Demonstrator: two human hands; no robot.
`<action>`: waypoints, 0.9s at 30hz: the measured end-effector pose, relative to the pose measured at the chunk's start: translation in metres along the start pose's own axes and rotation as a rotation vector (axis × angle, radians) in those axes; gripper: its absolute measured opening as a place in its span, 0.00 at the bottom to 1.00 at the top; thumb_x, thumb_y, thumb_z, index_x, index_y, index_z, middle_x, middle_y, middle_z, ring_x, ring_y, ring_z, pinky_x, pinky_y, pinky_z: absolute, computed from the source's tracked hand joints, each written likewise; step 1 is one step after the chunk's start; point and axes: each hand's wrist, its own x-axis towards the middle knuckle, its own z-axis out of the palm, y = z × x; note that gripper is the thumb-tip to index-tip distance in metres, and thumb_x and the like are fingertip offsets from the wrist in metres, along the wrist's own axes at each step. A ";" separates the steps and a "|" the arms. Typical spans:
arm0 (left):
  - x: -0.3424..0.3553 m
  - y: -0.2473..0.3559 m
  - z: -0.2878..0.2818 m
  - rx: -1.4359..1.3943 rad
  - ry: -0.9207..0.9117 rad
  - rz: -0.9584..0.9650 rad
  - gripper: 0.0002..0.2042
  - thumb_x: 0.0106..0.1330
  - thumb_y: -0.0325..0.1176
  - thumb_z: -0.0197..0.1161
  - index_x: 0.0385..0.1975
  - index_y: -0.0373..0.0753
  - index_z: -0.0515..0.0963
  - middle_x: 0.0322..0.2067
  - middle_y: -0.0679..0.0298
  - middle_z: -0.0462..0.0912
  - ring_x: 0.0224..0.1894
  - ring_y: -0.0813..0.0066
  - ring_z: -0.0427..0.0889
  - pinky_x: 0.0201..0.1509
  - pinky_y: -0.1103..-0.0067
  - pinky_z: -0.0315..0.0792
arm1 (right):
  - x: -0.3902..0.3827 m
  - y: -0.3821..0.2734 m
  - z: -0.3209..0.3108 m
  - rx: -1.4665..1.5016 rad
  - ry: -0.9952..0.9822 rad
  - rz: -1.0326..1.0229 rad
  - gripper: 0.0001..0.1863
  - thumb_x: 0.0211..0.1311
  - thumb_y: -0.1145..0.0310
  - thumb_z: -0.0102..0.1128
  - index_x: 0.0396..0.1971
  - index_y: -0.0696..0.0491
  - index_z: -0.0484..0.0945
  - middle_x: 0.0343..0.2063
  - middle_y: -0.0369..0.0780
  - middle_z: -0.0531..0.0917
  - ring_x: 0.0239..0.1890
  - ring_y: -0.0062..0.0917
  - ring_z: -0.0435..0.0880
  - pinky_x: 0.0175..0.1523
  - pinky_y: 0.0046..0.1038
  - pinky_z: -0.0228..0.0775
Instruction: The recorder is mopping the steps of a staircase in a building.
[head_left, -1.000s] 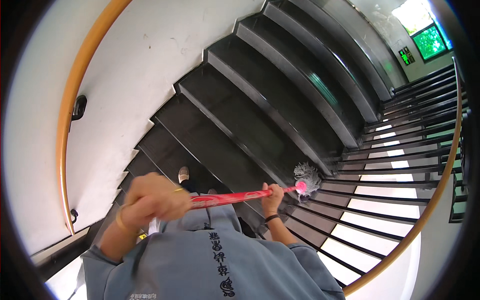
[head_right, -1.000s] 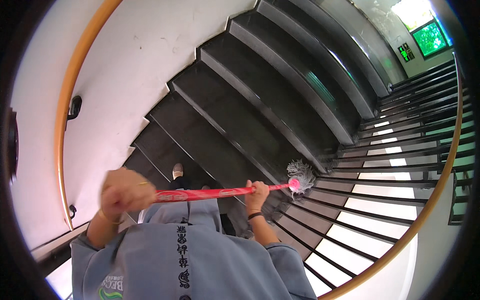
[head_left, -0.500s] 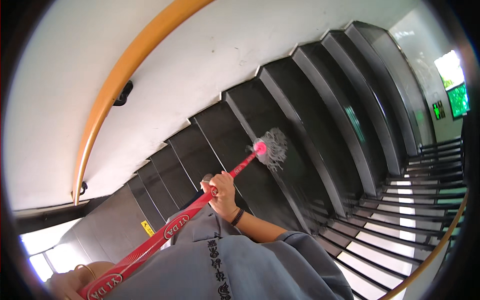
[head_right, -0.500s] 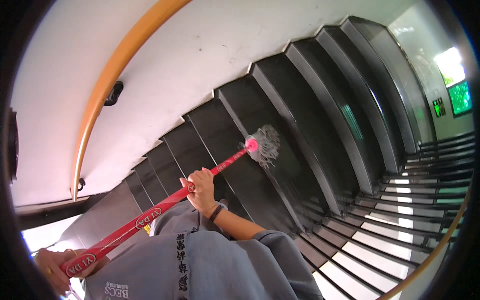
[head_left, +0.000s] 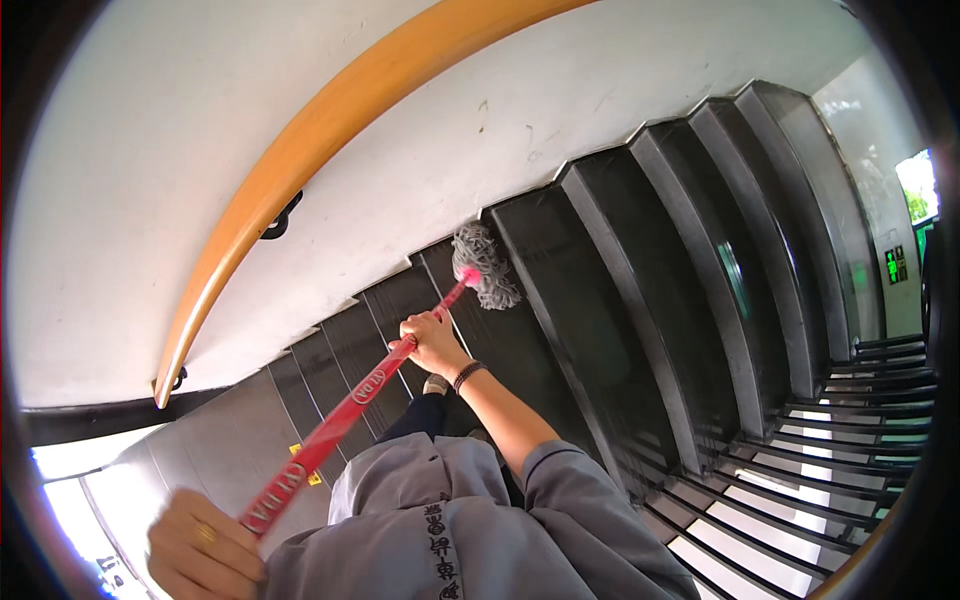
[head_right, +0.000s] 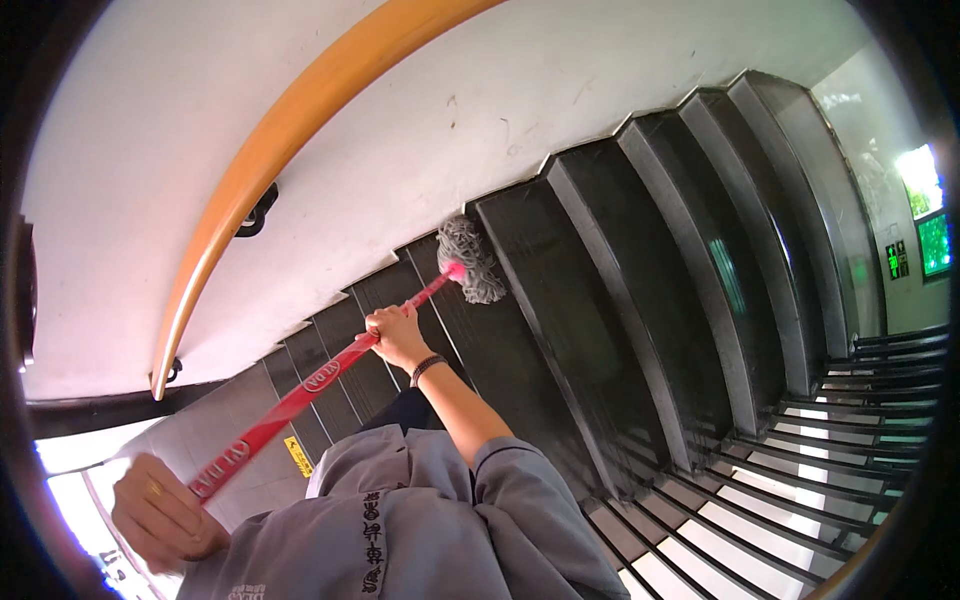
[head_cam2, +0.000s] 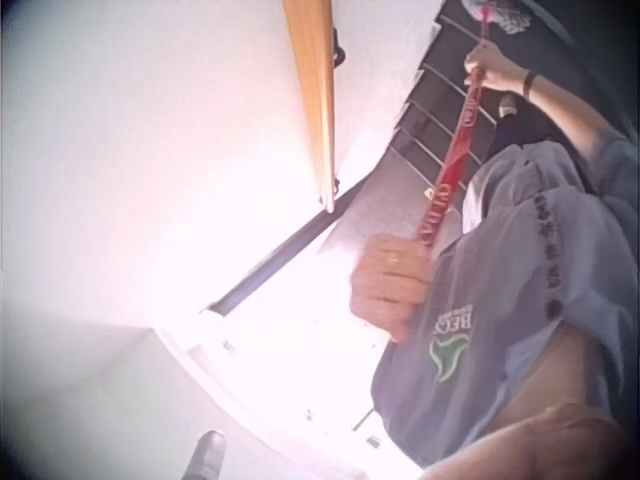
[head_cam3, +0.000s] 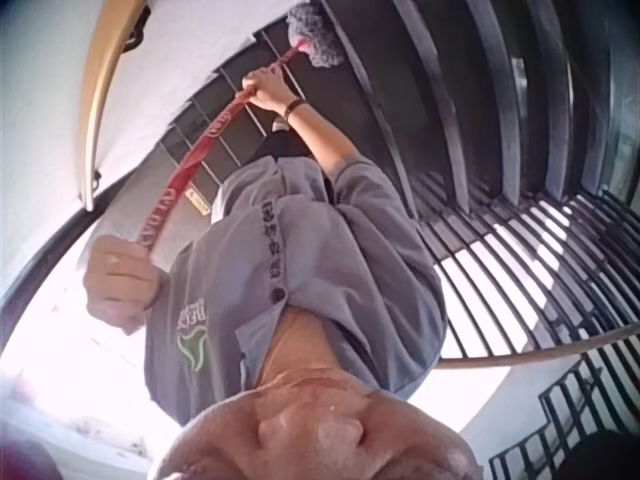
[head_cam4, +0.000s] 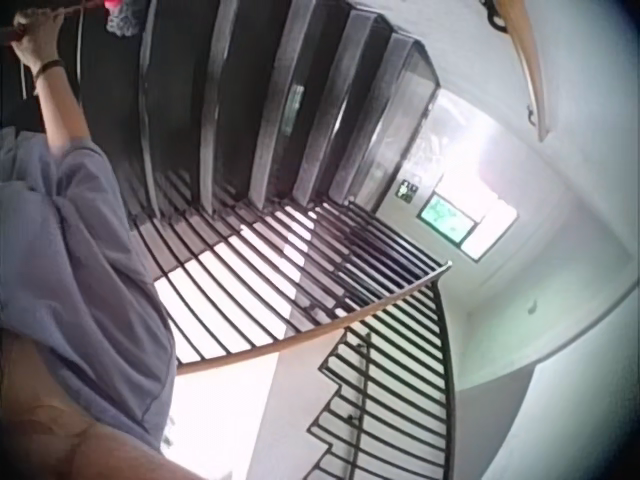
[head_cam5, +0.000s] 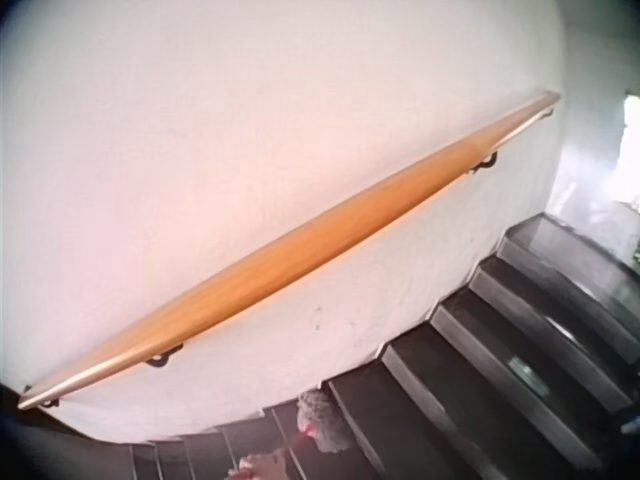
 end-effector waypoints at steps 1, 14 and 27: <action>-0.013 0.005 -0.012 -0.087 -0.033 -0.016 0.16 0.66 0.37 0.58 0.14 0.44 0.71 0.14 0.67 0.78 0.16 0.79 0.80 0.23 0.89 0.75 | -0.008 -0.006 0.003 -0.048 0.035 -0.001 0.16 0.53 0.52 0.63 0.19 0.47 0.72 0.23 0.32 0.77 0.37 0.32 0.77 0.51 0.51 0.58; 0.009 -0.065 0.114 -0.620 0.513 -0.118 0.25 0.69 0.37 0.52 0.06 0.45 0.59 0.02 0.69 0.62 0.02 0.77 0.62 0.07 0.83 0.63 | -0.317 -0.033 -0.003 -0.048 0.359 0.587 0.16 0.50 0.58 0.67 0.16 0.50 0.70 0.18 0.36 0.74 0.29 0.35 0.75 0.41 0.37 0.61; 0.019 -0.108 0.176 -0.981 -0.009 -0.437 0.20 0.66 0.33 0.51 0.10 0.38 0.60 0.09 0.63 0.62 0.12 0.69 0.60 0.19 0.75 0.59 | -0.443 -0.067 0.048 -0.174 0.707 0.954 0.18 0.50 0.61 0.68 0.14 0.52 0.69 0.15 0.42 0.72 0.22 0.40 0.73 0.28 0.39 0.62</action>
